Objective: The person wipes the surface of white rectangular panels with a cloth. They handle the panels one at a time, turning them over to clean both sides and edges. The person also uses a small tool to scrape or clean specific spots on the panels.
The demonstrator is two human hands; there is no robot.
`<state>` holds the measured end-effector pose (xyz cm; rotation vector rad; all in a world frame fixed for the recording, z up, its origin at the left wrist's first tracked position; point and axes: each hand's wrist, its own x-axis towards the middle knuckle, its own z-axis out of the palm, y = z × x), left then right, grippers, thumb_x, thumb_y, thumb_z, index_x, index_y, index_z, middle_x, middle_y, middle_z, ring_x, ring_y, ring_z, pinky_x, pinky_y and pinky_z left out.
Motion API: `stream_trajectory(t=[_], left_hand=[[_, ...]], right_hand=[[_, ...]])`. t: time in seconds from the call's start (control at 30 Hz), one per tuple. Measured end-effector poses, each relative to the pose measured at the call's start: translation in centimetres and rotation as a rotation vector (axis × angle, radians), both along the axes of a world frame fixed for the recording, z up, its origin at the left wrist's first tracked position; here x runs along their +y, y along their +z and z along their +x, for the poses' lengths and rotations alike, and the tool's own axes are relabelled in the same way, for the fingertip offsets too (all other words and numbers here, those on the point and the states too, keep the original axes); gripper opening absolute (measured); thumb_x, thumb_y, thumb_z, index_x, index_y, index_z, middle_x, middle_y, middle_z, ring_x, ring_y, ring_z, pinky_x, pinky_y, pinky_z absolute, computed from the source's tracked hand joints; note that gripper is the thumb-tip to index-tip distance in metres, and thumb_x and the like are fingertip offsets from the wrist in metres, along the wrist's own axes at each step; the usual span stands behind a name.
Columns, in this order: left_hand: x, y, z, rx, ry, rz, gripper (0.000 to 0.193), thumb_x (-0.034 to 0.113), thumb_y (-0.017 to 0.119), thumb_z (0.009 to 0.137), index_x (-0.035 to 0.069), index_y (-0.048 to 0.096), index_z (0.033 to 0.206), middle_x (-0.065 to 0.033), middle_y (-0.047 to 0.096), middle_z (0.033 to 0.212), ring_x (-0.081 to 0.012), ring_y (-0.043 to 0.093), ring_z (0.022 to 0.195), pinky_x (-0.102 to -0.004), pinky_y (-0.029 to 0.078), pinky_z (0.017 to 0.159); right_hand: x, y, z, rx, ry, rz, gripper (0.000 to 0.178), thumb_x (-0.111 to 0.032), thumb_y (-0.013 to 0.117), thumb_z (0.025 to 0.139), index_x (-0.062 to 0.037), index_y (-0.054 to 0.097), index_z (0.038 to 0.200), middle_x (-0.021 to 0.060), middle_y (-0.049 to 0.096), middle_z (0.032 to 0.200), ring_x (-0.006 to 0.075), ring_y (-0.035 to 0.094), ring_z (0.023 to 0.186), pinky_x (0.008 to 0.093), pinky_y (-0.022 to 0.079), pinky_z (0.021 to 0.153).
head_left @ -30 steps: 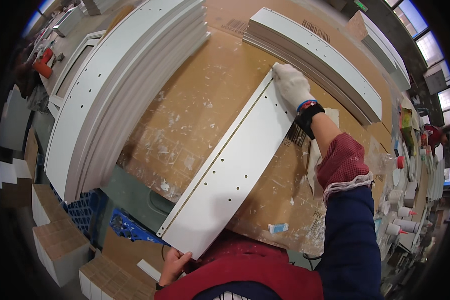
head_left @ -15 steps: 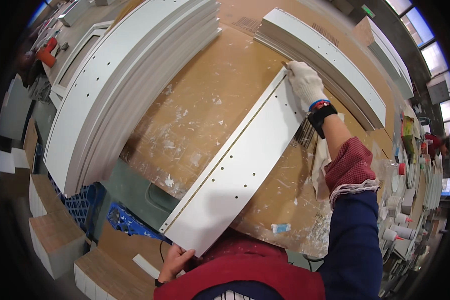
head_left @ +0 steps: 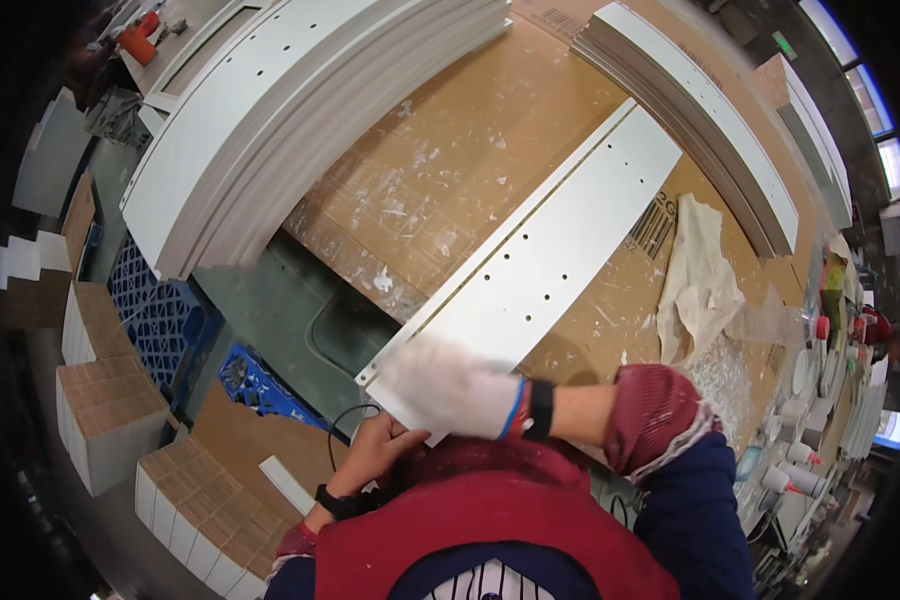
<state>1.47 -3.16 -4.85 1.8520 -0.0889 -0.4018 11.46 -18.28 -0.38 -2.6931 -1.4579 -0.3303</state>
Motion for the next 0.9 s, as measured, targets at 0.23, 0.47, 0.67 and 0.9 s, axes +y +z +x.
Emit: stream_trajectory(t=[0.23,0.47,0.67,0.9], left_hand=[[0.4,-0.4,-2.9,0.526,0.090,-0.314,0.019,0.016,0.058,0.090,-0.002,0.056,0.095,-0.0085,0.066,0.078,-0.0120,0.063,0.072,-0.0239,0.049,0.063],[0.0,-0.1,-2.5,0.519,0.084,-0.447,0.017,0.016,0.051,0.094,-0.001,0.053,0.096,-0.0107,0.065,0.078,-0.0155,0.062,0.067,-0.0256,0.050,0.062],[0.2,-1.2,-2.8,0.477,0.074,-0.521,0.019,0.018,0.053,0.093,-0.001,0.053,0.094,-0.0110,0.065,0.080,-0.0141,0.062,0.069,-0.0249,0.050,0.064],[3.3,-1.8,-3.3,0.444,0.227,-0.423,0.023,0.022,0.046,0.096,0.000,0.051,0.092,-0.0149,0.065,0.082,-0.0166,0.063,0.066,-0.0253,0.051,0.063]], right_hand=[[-6.2,-0.9,5.5,-0.046,-0.189,0.065,0.021,-0.012,0.050,0.080,-0.0065,0.053,0.099,0.0098,0.056,0.086,0.0245,0.059,0.073,0.0332,0.046,0.056],[-14.4,0.7,9.9,0.208,-0.644,-0.030,0.018,-0.023,0.047,0.092,-0.0092,0.059,0.094,0.0124,0.061,0.083,0.0285,0.064,0.076,0.0394,0.052,0.061],[-4.8,0.8,-3.1,0.380,-0.103,-0.025,0.011,-0.019,0.052,0.086,-0.0129,0.057,0.094,0.0073,0.057,0.080,0.0244,0.061,0.071,0.0343,0.051,0.059],[-8.4,2.2,-1.8,0.367,-0.363,0.067,0.012,-0.018,0.052,0.086,-0.0065,0.055,0.085,0.0079,0.057,0.075,0.0242,0.062,0.073,0.0344,0.051,0.057]])
